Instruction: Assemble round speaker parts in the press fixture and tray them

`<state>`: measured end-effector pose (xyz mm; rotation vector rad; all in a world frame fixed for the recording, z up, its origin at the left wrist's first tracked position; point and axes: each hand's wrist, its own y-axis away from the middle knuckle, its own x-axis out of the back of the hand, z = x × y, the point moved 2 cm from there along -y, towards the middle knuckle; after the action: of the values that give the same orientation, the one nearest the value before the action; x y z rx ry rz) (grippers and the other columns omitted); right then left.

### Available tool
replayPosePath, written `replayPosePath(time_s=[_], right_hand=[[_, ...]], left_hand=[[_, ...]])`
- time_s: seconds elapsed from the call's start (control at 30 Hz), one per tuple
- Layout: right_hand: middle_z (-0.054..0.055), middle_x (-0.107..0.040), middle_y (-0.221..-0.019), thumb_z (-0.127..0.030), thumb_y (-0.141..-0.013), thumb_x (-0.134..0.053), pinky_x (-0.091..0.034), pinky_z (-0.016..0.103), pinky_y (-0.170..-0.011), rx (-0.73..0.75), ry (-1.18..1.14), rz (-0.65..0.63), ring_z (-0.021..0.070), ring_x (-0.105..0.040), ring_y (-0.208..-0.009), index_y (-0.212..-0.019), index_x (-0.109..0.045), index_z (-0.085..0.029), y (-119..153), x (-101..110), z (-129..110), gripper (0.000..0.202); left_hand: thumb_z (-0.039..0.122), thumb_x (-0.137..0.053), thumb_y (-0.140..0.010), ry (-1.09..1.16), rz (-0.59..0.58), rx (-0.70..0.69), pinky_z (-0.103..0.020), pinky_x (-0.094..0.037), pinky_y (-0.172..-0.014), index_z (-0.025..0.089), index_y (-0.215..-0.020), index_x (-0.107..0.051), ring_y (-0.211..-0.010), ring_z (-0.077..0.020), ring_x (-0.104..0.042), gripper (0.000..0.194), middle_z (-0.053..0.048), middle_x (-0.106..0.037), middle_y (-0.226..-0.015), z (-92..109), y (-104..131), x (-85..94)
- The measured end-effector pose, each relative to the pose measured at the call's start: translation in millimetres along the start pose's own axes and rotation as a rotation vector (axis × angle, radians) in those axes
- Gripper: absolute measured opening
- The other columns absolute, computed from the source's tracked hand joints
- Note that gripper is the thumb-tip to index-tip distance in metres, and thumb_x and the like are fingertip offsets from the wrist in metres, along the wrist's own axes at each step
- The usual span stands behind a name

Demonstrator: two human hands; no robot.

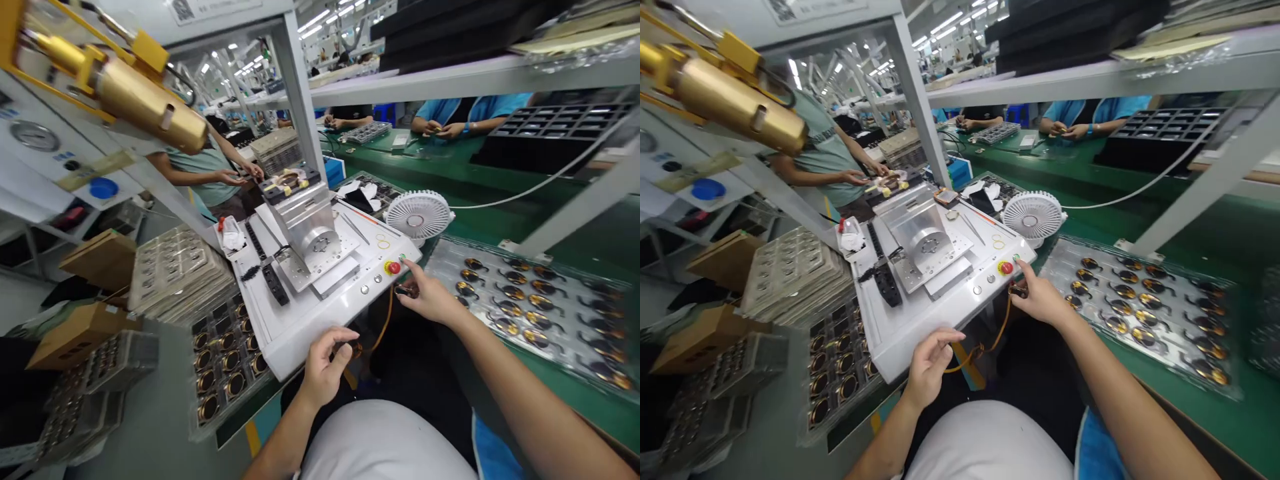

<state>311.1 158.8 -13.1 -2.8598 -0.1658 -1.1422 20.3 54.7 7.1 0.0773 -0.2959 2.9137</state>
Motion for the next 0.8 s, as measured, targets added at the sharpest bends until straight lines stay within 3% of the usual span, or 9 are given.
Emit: replayPosePath(time_s=[0.1, 0.17, 0.3, 0.4, 0.47, 0.53, 0.57, 0.67, 0.8], right_hand=[[0.011, -0.075, -0.105, -0.037, -0.084, -0.074, -0.057, 0.038, -0.08, 0.08, -0.232, -0.071, 0.0245, -0.071, -0.082, -0.149, -0.049, -0.016, 32, -9, -13, 0.072], [0.009, -0.075, -0.11, -0.044, -0.084, -0.083, -0.058, 0.038, -0.087, 0.181, -0.439, -0.135, 0.0238, -0.072, -0.093, -0.147, -0.052, -0.021, 59, -28, -27, 0.073], [0.007, -0.074, -0.109, -0.059, -0.075, -0.092, -0.057, 0.038, -0.091, 0.305, -0.553, -0.048, 0.0238, -0.07, -0.1, -0.141, -0.059, -0.025, 99, -69, -48, 0.081], [0.009, -0.072, -0.106, -0.063, -0.076, -0.09, -0.059, 0.036, -0.086, 0.366, -0.511, 0.02, 0.0236, -0.068, -0.097, -0.138, -0.064, -0.023, 105, -76, -52, 0.078], [0.01, -0.071, -0.111, -0.061, -0.077, -0.09, -0.059, 0.038, -0.089, 0.448, -0.42, -0.024, 0.0253, -0.068, -0.102, -0.136, -0.066, -0.023, 95, -61, -45, 0.074], [0.011, -0.071, -0.118, -0.052, -0.083, -0.088, -0.057, 0.041, -0.098, 0.406, -0.22, -0.025, 0.0275, -0.067, -0.11, -0.132, -0.069, -0.023, 73, -30, -27, 0.06], [0.012, -0.072, -0.121, -0.044, -0.087, -0.085, -0.055, 0.043, -0.102, 0.309, -0.09, 0.02, 0.0286, -0.067, -0.113, -0.128, -0.07, -0.023, 58, -9, -13, 0.049], [0.016, -0.075, -0.115, -0.024, -0.094, -0.068, -0.056, 0.046, -0.097, -0.213, 0.33, 0.199, 0.0333, -0.071, -0.107, -0.112, -0.076, -0.017, 11, 60, 38, 0.021], [0.024, -0.073, -0.089, -0.007, -0.081, -0.069, -0.055, 0.051, -0.084, -0.368, 0.464, 0.198, 0.0411, -0.072, -0.093, -0.086, -0.075, -0.009, -31, 114, 79, 0.008]], left_hand=[[0.043, -0.07, -0.096, 0.177, -0.03, 0.273, -0.044, -0.055, -0.106, 0.021, -0.126, -0.071, -0.116, -0.0268, -0.073, 0.036, -0.014, -0.075, -0.126, -23, 19, -20.5], [0.044, -0.076, -0.092, 0.325, -0.052, 0.357, -0.047, -0.054, -0.109, 0.024, -0.132, -0.067, -0.118, -0.028, -0.073, 0.046, -0.015, -0.071, -0.135, -32, 24, -29.4], [0.041, -0.087, -0.081, 0.6, -0.095, 0.351, -0.05, -0.056, -0.106, 0.025, -0.129, -0.069, -0.112, -0.0284, -0.075, 0.053, -0.013, -0.076, -0.126, -47, 23, -42.4], [0.036, -0.092, -0.076, 0.666, -0.053, 0.351, -0.046, -0.06, -0.097, 0.025, -0.122, -0.074, -0.102, -0.0256, -0.077, 0.05, -0.011, -0.078, -0.121, -56, 21, -46.3], [0.032, -0.095, -0.073, 0.625, -0.011, 0.376, -0.04, -0.062, -0.089, 0.025, -0.119, -0.076, -0.095, -0.0231, -0.078, 0.05, -0.011, -0.077, -0.123, -59, 20, -45.4], [0.032, -0.096, -0.07, 0.571, 0.027, 0.393, -0.036, -0.062, -0.082, 0.025, -0.118, -0.078, -0.089, -0.0213, -0.077, 0.052, -0.011, -0.077, -0.123, -60, 20, -42.4], [0.033, -0.096, -0.07, 0.555, 0.041, 0.394, -0.036, -0.062, -0.08, 0.025, -0.119, -0.078, -0.087, -0.0207, -0.077, 0.053, -0.011, -0.077, -0.121, -59, 21, -40.7], [0.036, -0.096, -0.07, 0.547, 0.059, 0.381, -0.038, -0.062, -0.083, 0.025, -0.122, -0.078, -0.085, -0.0202, -0.077, 0.056, -0.01, -0.078, -0.117, -56, 22, -36.7], [0.031, -0.096, -0.069, 0.552, 0.06, 0.394, -0.042, -0.061, -0.094, 0.023, -0.118, -0.078, -0.099, -0.024, -0.078, 0.052, -0.011, -0.079, -0.117, -51, 26, -35.6]])
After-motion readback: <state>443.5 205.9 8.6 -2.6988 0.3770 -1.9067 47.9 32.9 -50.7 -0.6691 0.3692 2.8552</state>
